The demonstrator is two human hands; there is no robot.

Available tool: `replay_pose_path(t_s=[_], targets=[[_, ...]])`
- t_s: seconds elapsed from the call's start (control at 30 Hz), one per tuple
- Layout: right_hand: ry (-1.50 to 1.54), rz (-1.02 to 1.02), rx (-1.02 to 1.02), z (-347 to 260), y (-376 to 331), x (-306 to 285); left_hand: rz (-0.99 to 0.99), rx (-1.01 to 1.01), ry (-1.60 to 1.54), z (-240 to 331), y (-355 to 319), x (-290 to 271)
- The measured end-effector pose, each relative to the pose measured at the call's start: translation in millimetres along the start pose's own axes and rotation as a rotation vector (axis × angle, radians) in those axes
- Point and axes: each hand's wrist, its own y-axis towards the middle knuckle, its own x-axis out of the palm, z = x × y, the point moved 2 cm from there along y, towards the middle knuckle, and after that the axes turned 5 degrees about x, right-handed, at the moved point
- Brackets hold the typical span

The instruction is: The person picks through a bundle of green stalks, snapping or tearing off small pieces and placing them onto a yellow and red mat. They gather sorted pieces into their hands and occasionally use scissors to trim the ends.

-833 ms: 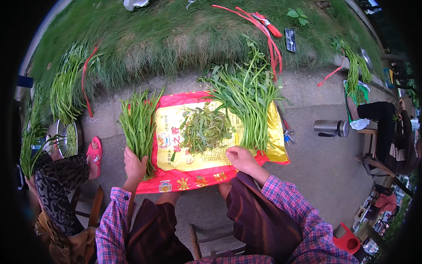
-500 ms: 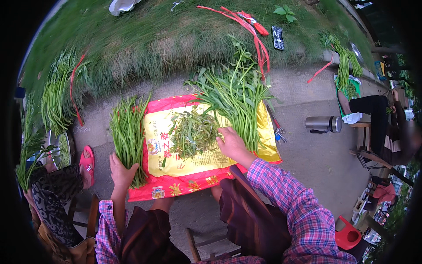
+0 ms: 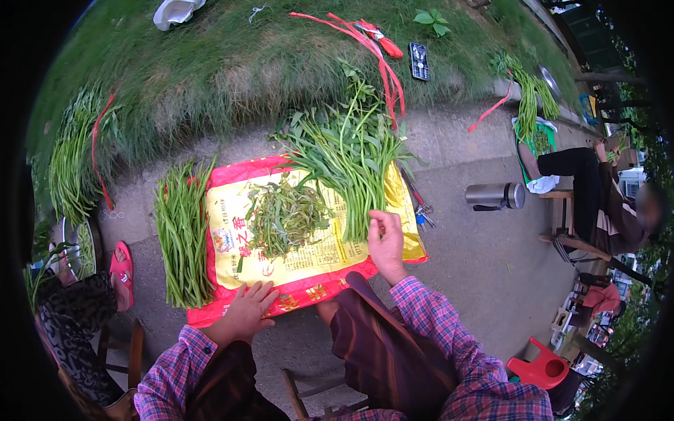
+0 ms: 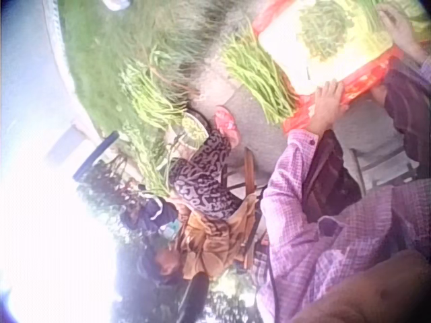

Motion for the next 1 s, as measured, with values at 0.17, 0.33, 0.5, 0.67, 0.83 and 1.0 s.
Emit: replay_pose_path(t_s=[0.17,0.33,0.5,0.67,0.83,1.0], targets=[[-0.055,0.132,0.282,81.4,11.4,-6.5,-0.059,-0.015,-0.035,-5.3,7.0,-6.3],[-0.185,-0.062,0.281,64.3,22.5,0.6,-0.082,-0.066,-0.095,-3.6,12.8,-15.0],[-0.035,-0.39,0.319,49.7,42.2,1.5,-0.062,-0.092,-0.116,-3.4,14.7,-15.6],[0.03,-0.408,0.285,67.1,53.6,-6.6,0.027,-0.077,-0.136,-8.8,17.7,-16.1],[0.123,-0.431,0.559,65.1,57.3,-14.7,0.041,-0.083,-0.153,-11.3,19.1,-13.9],[0.119,-0.301,0.489,74.3,53.1,-2.4,0.073,-0.071,-0.133,-11.6,20.4,-12.9]])
